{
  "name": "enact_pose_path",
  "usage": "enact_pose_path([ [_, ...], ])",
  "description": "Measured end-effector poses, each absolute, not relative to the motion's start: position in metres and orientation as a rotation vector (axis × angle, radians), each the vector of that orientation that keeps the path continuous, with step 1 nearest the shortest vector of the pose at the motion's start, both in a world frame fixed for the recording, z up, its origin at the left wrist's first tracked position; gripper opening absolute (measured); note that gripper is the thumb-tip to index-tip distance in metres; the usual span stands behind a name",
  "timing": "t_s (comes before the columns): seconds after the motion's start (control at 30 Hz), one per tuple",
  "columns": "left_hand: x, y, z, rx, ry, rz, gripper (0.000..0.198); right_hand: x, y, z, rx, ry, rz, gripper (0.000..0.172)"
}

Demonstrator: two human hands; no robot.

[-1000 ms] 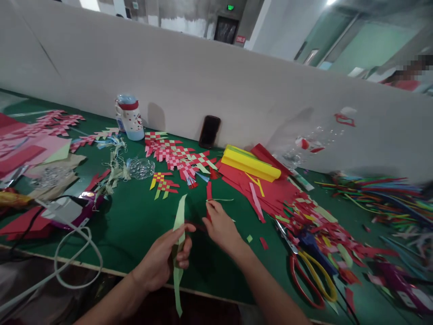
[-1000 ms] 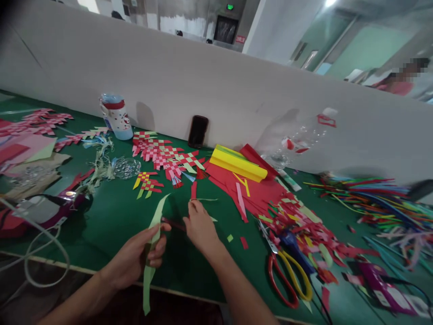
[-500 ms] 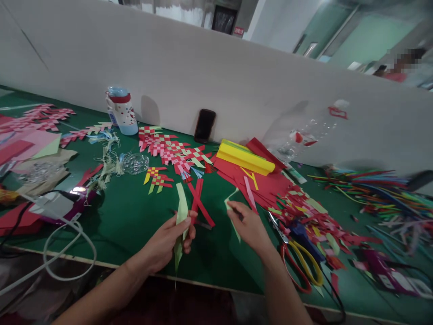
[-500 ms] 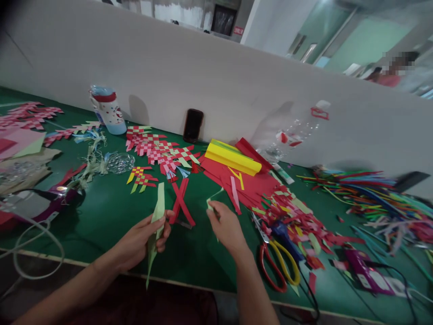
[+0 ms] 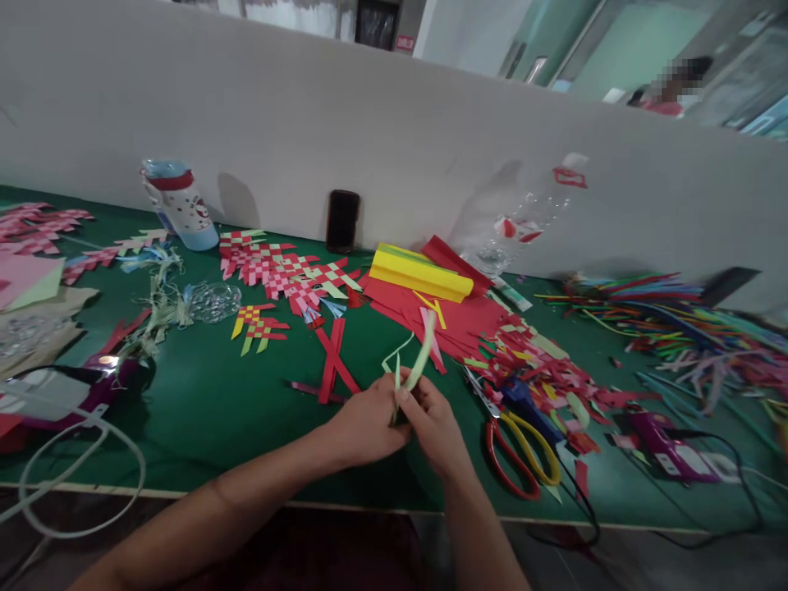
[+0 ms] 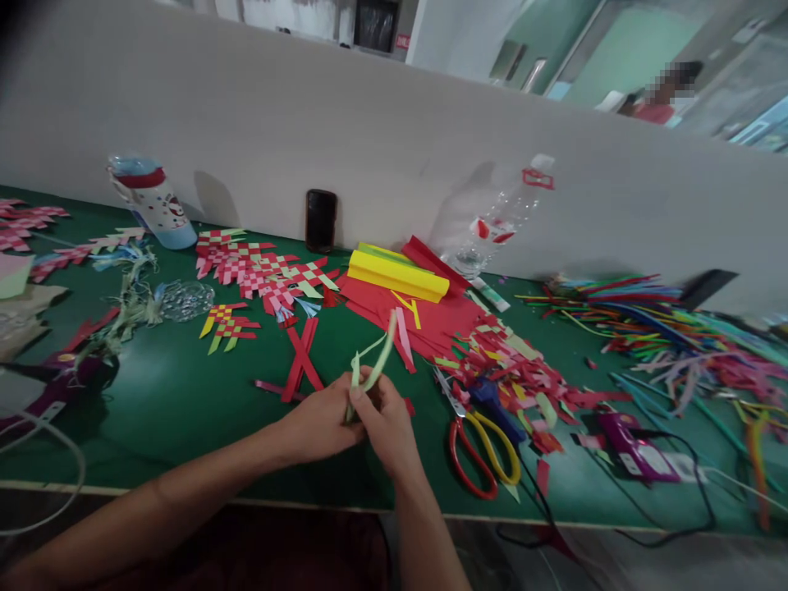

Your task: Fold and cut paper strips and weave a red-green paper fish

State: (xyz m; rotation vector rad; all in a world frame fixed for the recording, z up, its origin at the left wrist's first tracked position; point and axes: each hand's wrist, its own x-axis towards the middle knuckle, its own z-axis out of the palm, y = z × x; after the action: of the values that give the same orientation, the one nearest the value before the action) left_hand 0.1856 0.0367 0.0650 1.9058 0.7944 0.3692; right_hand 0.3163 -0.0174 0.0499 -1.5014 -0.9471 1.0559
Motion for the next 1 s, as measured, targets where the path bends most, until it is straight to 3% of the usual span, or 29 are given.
enact_pose_path([
  [0.2,0.174,0.045,0.076,2.245,0.759,0.376,0.065,0.336,-0.012,0.036,-1.376,-0.624,0.969,0.053],
  [0.4,0.126,0.077,0.051,2.509,0.931,0.373,0.036,0.359,-0.010,0.041,-1.346,-0.550,0.909,0.048],
  [0.8,0.082,0.083,0.015,2.741,0.893,0.207,0.044,0.379,0.007,0.040,-1.518,-0.761,0.854,0.054],
  [1.0,0.058,0.083,0.010,2.801,0.892,0.215,0.044,0.394,0.020,0.044,-1.823,-1.162,0.642,0.046],
])
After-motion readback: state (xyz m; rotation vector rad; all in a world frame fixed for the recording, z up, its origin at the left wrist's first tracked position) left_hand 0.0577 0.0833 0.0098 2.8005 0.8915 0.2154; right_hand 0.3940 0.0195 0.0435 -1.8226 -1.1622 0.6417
